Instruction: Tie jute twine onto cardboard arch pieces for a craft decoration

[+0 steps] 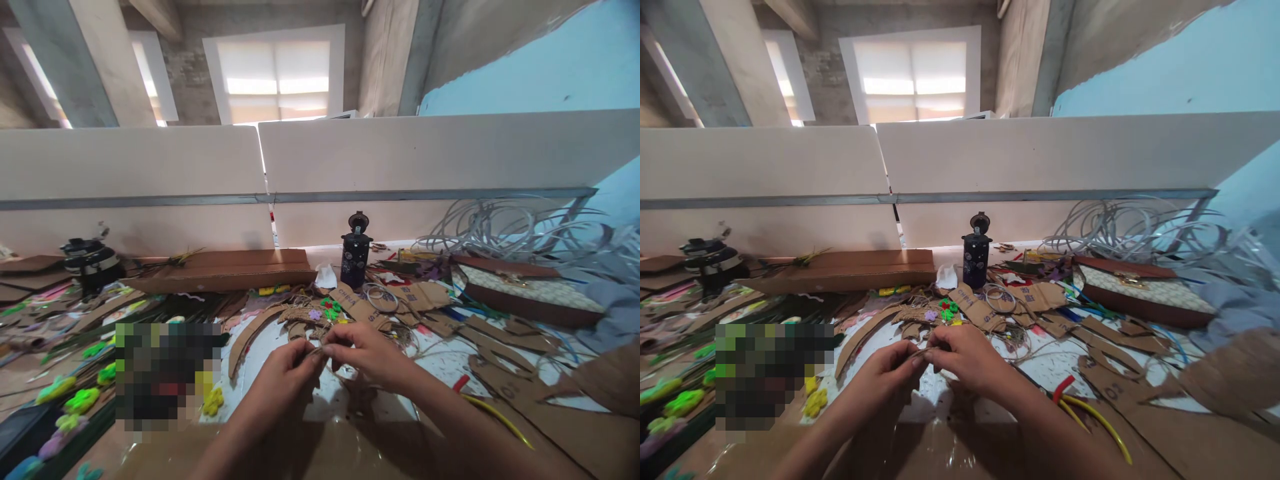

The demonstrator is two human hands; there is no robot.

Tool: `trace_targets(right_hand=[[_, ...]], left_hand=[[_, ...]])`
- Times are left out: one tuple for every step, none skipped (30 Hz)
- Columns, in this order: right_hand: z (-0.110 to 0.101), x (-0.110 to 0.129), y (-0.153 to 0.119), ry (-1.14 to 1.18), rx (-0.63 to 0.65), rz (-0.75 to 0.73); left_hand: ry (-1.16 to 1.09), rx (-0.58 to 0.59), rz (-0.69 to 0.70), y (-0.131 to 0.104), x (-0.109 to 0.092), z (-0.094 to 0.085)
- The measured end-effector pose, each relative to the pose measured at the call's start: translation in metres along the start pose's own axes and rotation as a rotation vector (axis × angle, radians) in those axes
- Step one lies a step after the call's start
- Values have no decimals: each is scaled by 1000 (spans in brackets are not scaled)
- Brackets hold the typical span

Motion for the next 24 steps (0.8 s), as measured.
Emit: trace_targets(right_hand=[[0, -3, 1, 80, 11, 1], [-1, -5, 2, 153, 20, -4], [-1, -8, 2, 210, 25, -10], [-2, -9, 3, 240, 22, -15], [-4, -11, 3, 239, 11, -16], [-5, -11, 3, 214, -7, -13], [-6, -11, 2, 174, -25, -8], [-6, -10, 2, 127, -41, -5], [-6, -9, 1, 81, -53, -8], [-6, -7, 0, 42, -61, -15], [-5, -5, 0, 12, -67, -26], [-5, -3, -1, -14, -71, -37], [-5, -1, -1, -37, -76, -44], [-4, 0, -1, -56, -79, -44], [-4, 1, -1, -72, -80, -38], [-5, 1, -1, -81, -76, -30], [-5, 2, -1, -85, -70, -23], [-5, 2, -1, -85, -65, -17], [-5, 2, -1, -85, -61, -11], [-4, 2, -1, -87, -55, -6], [-3, 2, -2, -89, -47, 0], [-2, 3, -2, -92, -37, 4], [0, 3, -2, -95, -30, 3], [1, 2, -2, -94, -23, -3]], left_hand=[[-14, -8, 5, 0, 1, -1], [-27, -21, 12, 1, 2, -3], [-40, -36, 16, 1, 3, -4], [-53, -48, 18, 1, 3, -6], [-67, -56, 16, 1, 3, -6], [-79, -59, 8, 1, 3, -7], [-91, -58, 0, 1, 2, -7], [-101, -58, -4, 0, 1, -6], [-105, -60, -3, 0, 1, -6], [-104, -62, 0, 0, 0, -6], [-100, -61, 4, 0, 0, -6], [-94, -61, 8, 0, 0, -6], [-86, -58, 9, 0, 1, -6], [-76, -55, 10, 0, 2, -6], [-66, -53, 11, 0, 3, -6], [-59, -54, 12, 0, 4, -6], [-54, -52, 11, 0, 4, -6], [-52, -46, 9, 0, 4, -5], [-56, -33, 7, -1, 4, -5], [-64, -19, 4, -1, 3, -4], [-70, -7, 4, -1, 2, -3], [-69, 0, 5, -1, 1, -2], [-65, 0, 8, -1, 1, -2], [-62, -9, 6, 0, 1, -3]])
Point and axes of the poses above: each hand's wrist, its own y-axis towards the middle knuckle, its own z-axis out of the palm, x = y × z, the point moved 3 cm from there along y, towards the middle knuckle, and after that the axes turned 10 degrees about x, right-handed, at the moved point
